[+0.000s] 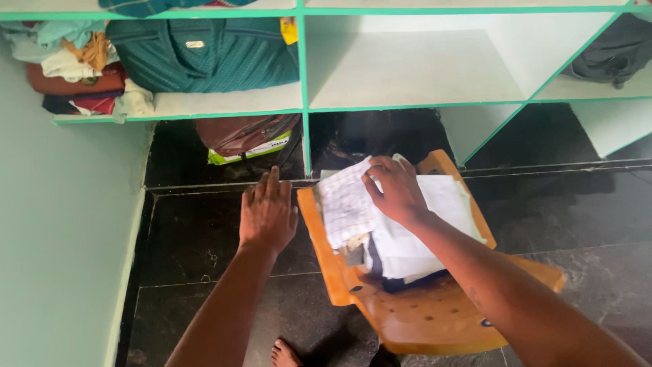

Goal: The person lifts stacks of folded clothes from a bedroom shelf compartment and places them onto a plastic chair, then picks the stacks back up and returns them to the shelf, repeating the transfer between the shelf and the chair.

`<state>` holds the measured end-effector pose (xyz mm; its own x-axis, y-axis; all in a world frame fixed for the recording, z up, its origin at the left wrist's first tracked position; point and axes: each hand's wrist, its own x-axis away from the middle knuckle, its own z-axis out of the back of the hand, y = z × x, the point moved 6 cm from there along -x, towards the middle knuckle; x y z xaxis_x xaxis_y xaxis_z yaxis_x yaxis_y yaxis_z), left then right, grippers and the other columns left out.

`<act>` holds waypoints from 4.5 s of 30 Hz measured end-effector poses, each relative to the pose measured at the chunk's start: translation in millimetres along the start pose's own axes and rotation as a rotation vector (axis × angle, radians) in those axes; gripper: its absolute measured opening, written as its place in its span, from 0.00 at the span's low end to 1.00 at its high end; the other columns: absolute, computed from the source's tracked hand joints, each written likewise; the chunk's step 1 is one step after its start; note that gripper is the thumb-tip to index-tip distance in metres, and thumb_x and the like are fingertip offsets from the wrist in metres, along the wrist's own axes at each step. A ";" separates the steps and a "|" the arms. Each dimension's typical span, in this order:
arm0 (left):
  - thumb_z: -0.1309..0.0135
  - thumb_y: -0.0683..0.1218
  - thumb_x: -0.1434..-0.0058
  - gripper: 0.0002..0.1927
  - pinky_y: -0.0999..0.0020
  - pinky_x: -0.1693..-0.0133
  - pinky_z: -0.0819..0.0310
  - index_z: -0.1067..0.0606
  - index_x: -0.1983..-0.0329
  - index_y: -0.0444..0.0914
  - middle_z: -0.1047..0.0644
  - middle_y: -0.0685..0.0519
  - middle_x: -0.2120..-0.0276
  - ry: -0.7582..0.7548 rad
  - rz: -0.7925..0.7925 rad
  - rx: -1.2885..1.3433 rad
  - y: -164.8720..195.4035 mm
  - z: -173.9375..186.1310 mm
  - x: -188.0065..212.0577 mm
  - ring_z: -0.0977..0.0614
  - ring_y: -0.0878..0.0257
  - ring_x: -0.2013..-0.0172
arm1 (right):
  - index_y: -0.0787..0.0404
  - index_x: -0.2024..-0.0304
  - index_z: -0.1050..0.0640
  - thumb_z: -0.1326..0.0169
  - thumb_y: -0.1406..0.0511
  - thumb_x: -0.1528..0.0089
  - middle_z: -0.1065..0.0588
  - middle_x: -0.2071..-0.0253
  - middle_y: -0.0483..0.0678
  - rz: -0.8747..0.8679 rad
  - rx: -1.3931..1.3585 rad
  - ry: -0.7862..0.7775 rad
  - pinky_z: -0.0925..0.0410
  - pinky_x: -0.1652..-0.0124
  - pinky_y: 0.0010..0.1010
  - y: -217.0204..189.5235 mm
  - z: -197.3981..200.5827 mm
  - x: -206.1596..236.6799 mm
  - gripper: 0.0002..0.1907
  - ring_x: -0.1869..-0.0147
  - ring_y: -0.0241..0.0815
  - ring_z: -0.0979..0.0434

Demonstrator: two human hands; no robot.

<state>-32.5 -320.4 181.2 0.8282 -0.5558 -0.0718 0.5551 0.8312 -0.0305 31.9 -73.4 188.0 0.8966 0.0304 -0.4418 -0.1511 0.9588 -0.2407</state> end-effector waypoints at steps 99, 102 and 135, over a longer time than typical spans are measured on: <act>0.45 0.41 0.44 0.11 0.51 0.58 0.28 0.20 0.58 0.41 0.20 0.50 0.66 0.845 -0.386 -0.172 -666.9 499.8 -489.8 0.19 0.50 0.61 | 0.53 0.60 0.17 0.44 0.62 0.41 0.22 0.68 0.51 0.537 0.313 0.256 0.31 0.55 0.47 -416.5 69.2 -924.5 0.09 0.60 0.54 0.23; 0.45 0.41 0.43 0.12 0.51 0.56 0.27 0.22 0.55 0.40 0.20 0.49 0.61 0.910 -0.328 -0.177 -678.9 506.0 -513.7 0.19 0.50 0.58 | 0.51 0.63 0.17 0.47 0.57 0.36 0.23 0.70 0.51 0.335 0.347 0.194 0.30 0.56 0.45 -400.9 70.5 -952.2 0.10 0.59 0.52 0.23; 0.47 0.50 0.34 0.12 0.50 0.60 0.24 0.19 0.52 0.45 0.17 0.45 0.66 1.190 -0.062 0.198 -719.5 538.3 -577.2 0.17 0.45 0.66 | 0.60 0.52 0.18 0.45 0.60 0.35 0.15 0.56 0.48 0.422 -0.415 0.192 0.25 0.49 0.28 -384.4 62.9 -1030.9 0.14 0.51 0.38 0.14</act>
<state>-868.7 -605.5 781.3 0.2686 -0.1471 -0.9520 0.6799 0.7290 0.0792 -808.2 -455.5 790.3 0.6392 0.2941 -0.7106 -0.6600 0.6841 -0.3106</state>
